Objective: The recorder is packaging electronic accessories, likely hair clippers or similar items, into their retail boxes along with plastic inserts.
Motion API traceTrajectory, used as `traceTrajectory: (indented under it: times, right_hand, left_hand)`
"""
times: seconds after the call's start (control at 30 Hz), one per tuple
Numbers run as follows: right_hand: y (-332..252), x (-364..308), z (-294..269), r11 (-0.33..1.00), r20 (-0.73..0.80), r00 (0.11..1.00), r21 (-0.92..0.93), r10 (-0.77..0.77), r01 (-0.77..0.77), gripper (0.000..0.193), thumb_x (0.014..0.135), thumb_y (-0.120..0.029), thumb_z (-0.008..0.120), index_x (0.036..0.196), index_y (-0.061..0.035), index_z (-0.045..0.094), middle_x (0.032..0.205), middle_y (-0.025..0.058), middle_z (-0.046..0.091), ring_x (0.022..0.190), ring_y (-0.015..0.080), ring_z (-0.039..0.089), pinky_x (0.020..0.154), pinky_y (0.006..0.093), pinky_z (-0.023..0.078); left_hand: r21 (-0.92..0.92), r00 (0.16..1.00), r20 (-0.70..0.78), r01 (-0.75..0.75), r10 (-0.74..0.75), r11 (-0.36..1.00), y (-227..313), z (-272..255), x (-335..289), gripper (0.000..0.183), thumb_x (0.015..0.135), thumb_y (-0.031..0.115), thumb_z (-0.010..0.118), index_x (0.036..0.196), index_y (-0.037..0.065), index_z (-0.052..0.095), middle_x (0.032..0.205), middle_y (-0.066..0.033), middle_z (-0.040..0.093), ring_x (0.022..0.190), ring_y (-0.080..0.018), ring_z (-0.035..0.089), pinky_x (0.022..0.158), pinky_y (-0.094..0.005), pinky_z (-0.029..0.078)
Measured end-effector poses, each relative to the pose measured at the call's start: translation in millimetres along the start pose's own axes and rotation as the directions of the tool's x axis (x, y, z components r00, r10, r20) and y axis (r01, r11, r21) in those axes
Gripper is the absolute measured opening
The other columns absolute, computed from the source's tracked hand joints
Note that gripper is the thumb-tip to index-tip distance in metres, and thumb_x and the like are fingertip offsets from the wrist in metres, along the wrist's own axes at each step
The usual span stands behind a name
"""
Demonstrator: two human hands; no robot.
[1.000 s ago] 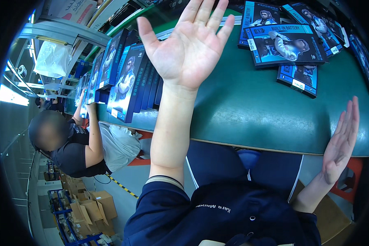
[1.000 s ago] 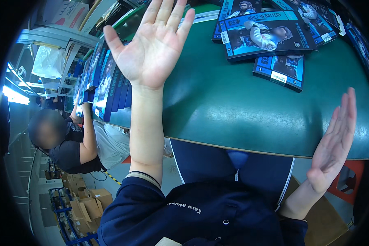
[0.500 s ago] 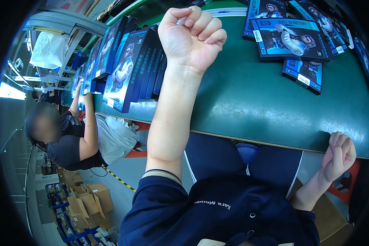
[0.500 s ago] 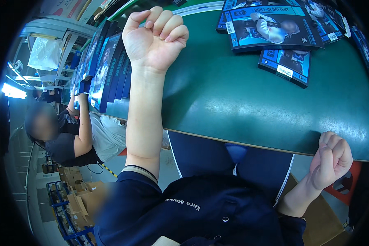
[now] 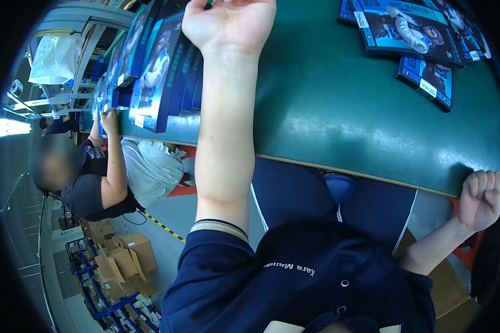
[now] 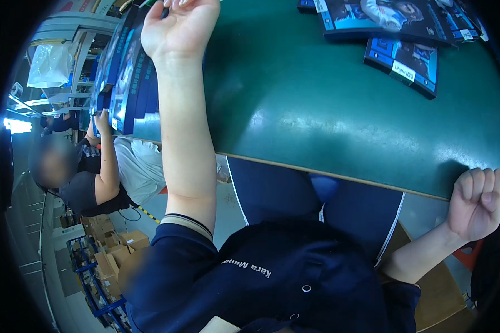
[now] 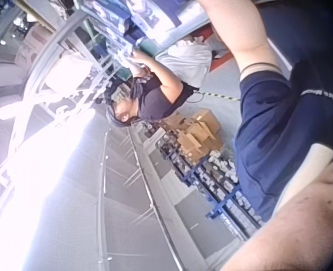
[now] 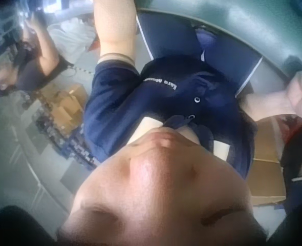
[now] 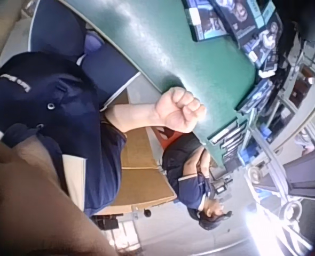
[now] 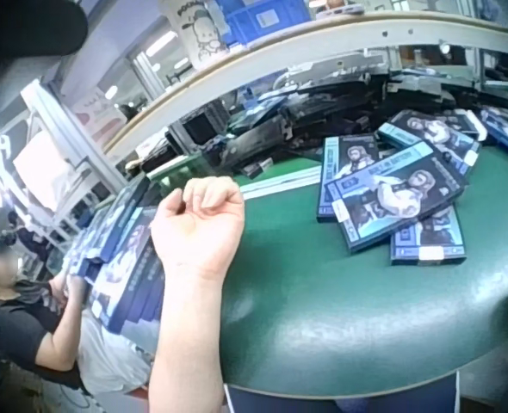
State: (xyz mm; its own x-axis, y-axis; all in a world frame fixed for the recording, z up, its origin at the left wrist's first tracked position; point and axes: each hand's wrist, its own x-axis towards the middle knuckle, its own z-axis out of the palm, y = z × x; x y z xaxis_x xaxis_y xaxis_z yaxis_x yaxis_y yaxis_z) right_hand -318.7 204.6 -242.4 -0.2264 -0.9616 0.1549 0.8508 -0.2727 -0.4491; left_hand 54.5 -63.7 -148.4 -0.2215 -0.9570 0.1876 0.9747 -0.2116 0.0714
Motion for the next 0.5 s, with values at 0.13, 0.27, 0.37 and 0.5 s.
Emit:
traceTrajectory:
  times: [0.13, 0.27, 0.37, 0.5]
  right_hand:
    - [-18, 8, -15, 0.954, 0.003, 0.991, 0.271, 0.134, -0.130, 0.032, 0.062, 0.016, 0.044, 0.063, -0.0117, 0.028, 0.058, -0.0008, 0.023, 0.050, 0.0112, 0.021, 0.047, 0.0283, 0.018]
    - [-30, 9, -19, 0.943, -0.037, 0.986, 0.300, 0.163, -0.145, 0.028, 0.068, 0.007, 0.046, 0.060, -0.0142, 0.028, 0.058, -0.0016, 0.024, 0.048, 0.0098, 0.022, 0.046, 0.0274, 0.016]
    - [-39, 10, -31, 0.949, -0.046, 0.984, 0.277, 0.170, -0.151, 0.025, 0.077, -0.001, 0.046, 0.064, -0.0152, 0.030, 0.061, -0.0028, 0.023, 0.050, 0.0094, 0.025, 0.045, 0.0276, 0.015]
    - [-51, 11, -46, 0.958, -0.096, 0.983, 0.257, 0.155, -0.126, 0.023, 0.084, -0.007, 0.044, 0.067, -0.0167, 0.031, 0.064, -0.0036, 0.022, 0.051, 0.0092, 0.026, 0.046, 0.0281, 0.017]
  left_hand:
    - [-0.006, 0.992, 0.031, 0.122, -0.122, 0.993, -5, -1, 3, 0.025, 0.087, 0.020, 0.040, 0.065, 0.011, 0.031, 0.059, -0.0011, 0.027, 0.056, -0.0168, 0.032, 0.058, -0.0320, 0.032]
    - [0.005, 0.993, -0.021, 0.112, -0.112, 0.994, -6, -3, 6, 0.024, 0.088, 0.018, 0.038, 0.066, 0.010, 0.032, 0.060, -0.0011, 0.030, 0.056, -0.0169, 0.035, 0.059, -0.0322, 0.035]
    - [0.023, 0.987, 0.014, 0.159, -0.159, 0.987, 0, -8, 12, 0.024, 0.091, 0.014, 0.034, 0.068, 0.008, 0.033, 0.061, -0.0016, 0.032, 0.055, -0.0164, 0.035, 0.060, -0.0318, 0.036]
    - [0.104, 0.974, -0.097, 0.213, -0.203, 0.972, -5, -8, 12, 0.024, 0.095, 0.015, 0.029, 0.073, 0.007, 0.035, 0.063, -0.0015, 0.033, 0.055, -0.0159, 0.036, 0.061, -0.0311, 0.036]
